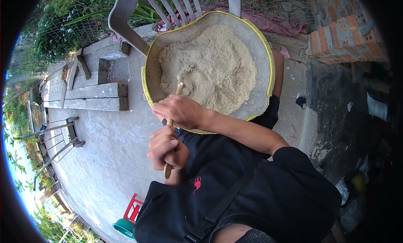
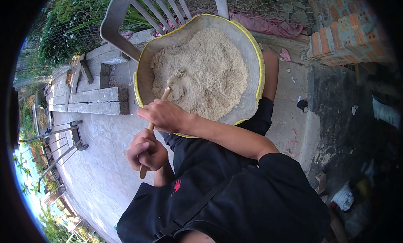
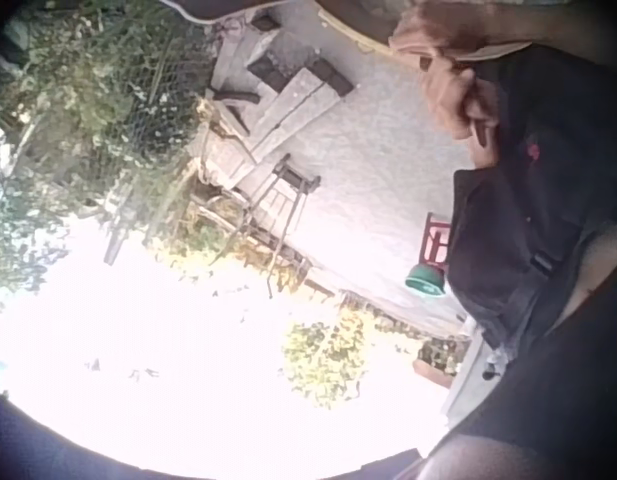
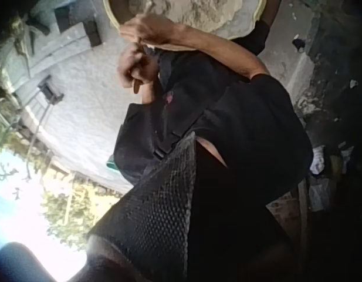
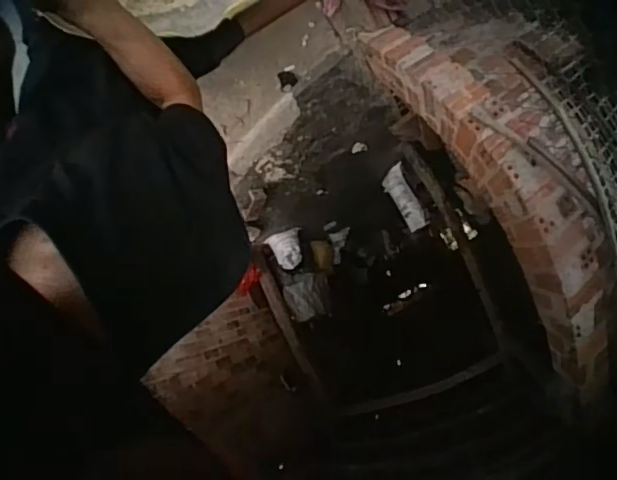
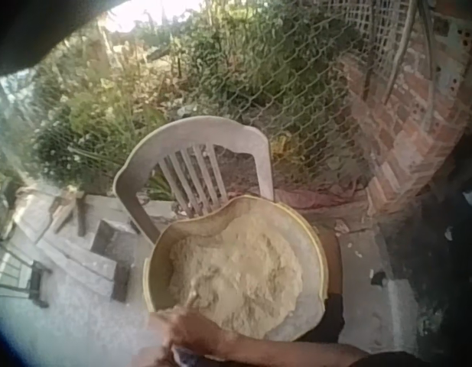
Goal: Mixing grain or animal feed in a large yellow bowl using a wooden stick.
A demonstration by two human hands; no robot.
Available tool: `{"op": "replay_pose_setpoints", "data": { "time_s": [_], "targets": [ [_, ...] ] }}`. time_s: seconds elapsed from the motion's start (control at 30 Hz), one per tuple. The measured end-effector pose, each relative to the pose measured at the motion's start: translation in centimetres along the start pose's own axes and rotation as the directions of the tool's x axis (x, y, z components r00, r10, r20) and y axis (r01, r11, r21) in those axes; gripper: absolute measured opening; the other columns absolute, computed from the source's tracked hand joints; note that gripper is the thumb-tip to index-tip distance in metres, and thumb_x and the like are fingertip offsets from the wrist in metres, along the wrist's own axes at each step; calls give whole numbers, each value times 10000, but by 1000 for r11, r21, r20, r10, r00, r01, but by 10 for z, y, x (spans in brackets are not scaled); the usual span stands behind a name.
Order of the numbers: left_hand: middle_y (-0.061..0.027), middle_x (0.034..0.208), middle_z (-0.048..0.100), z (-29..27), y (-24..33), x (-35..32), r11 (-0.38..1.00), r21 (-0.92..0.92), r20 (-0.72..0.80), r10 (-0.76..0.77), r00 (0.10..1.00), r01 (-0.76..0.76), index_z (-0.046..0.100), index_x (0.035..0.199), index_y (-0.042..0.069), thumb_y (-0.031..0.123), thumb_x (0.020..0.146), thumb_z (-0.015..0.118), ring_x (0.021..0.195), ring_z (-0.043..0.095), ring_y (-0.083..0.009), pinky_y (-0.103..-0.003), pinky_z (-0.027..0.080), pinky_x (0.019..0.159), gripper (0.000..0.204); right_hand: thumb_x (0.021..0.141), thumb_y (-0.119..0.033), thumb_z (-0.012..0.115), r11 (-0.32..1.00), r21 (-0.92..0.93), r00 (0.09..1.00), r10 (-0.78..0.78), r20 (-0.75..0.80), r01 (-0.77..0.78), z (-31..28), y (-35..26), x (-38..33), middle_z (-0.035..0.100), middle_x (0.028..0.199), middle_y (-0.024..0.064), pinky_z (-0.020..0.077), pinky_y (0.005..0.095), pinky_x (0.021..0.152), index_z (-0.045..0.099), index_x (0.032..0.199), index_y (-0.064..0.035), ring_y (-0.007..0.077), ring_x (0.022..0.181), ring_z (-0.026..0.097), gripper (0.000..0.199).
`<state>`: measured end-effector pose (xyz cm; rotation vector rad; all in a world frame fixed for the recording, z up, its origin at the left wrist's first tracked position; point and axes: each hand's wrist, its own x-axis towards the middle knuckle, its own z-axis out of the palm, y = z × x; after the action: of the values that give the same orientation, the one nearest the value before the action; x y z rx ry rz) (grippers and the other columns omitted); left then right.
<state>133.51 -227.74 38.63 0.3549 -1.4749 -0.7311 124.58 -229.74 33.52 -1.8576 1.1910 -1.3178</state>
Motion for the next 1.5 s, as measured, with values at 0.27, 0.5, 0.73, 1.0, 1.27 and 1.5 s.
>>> {"op": "replay_pose_setpoints", "data": {
  "time_s": [0.27, 0.5, 0.73, 1.0, 1.27, 1.5],
  "targets": [
    [31, 487, 283, -5, -39, 4, 858, -77, -162, -513, 843, 507, 514, 874, -12, 72, 902, 385, 439, 217, -48, -248, 270, 439, 156, 801, -122, 607, 943, -28, 931, 332, 148, -332, 0, 23, -4, 648, 755, 210, 511, 485, 649, 552, 894, -5, 396, 740, 661, 159],
    [6, 474, 279, -2, -27, 3, 985, -43, -177, -174, 969, 169, 501, 858, -6, 58, 890, 373, 420, 212, -64, -258, 219, 432, 147, 803, -100, 595, 991, -130, 999, 21, -49, -27, 0, 21, 11, 646, 808, 182, 497, 472, 635, 547, 884, -6, 401, 733, 640, 134],
    [31, 498, 306, 4, -47, -3, 871, -83, -219, -490, 844, 484, 540, 827, -11, 47, 896, 378, 443, 249, -53, -235, 242, 451, 186, 788, -40, 568, 951, -90, 953, 299, 34, -295, 6, 43, -7, 653, 788, 211, 491, 490, 643, 553, 877, 19, 402, 763, 639, 108],
    [24, 512, 289, 11, -51, -4, 895, 63, -272, -411, 870, 442, 528, 832, -24, 37, 879, 370, 451, 262, -65, -245, 270, 444, 176, 767, -11, 567, 968, -124, 973, 227, 49, -220, -8, 49, 5, 642, 758, 204, 487, 477, 636, 574, 858, 13, 406, 756, 631, 94],
    [15, 512, 361, 19, -53, 0, 782, -363, -190, -595, 781, 507, 534, 861, -21, 48, 908, 367, 453, 276, -45, -237, 293, 430, 187, 747, 16, 565, 853, -327, 830, 494, 259, -406, -51, 21, -13, 639, 752, 199, 482, 495, 659, 584, 831, 7, 401, 768, 634, 86],
    [-5, 532, 355, 36, -56, -8, 945, 30, -74, -322, 944, 325, 543, 923, -47, 60, 928, 376, 478, 316, -68, -254, 307, 468, 199, 755, 13, 572, 950, -223, 972, 233, 33, -220, -52, 60, -2, 637, 756, 205, 483, 489, 665, 571, 850, 8, 404, 774, 633, 95]
  ]
}}
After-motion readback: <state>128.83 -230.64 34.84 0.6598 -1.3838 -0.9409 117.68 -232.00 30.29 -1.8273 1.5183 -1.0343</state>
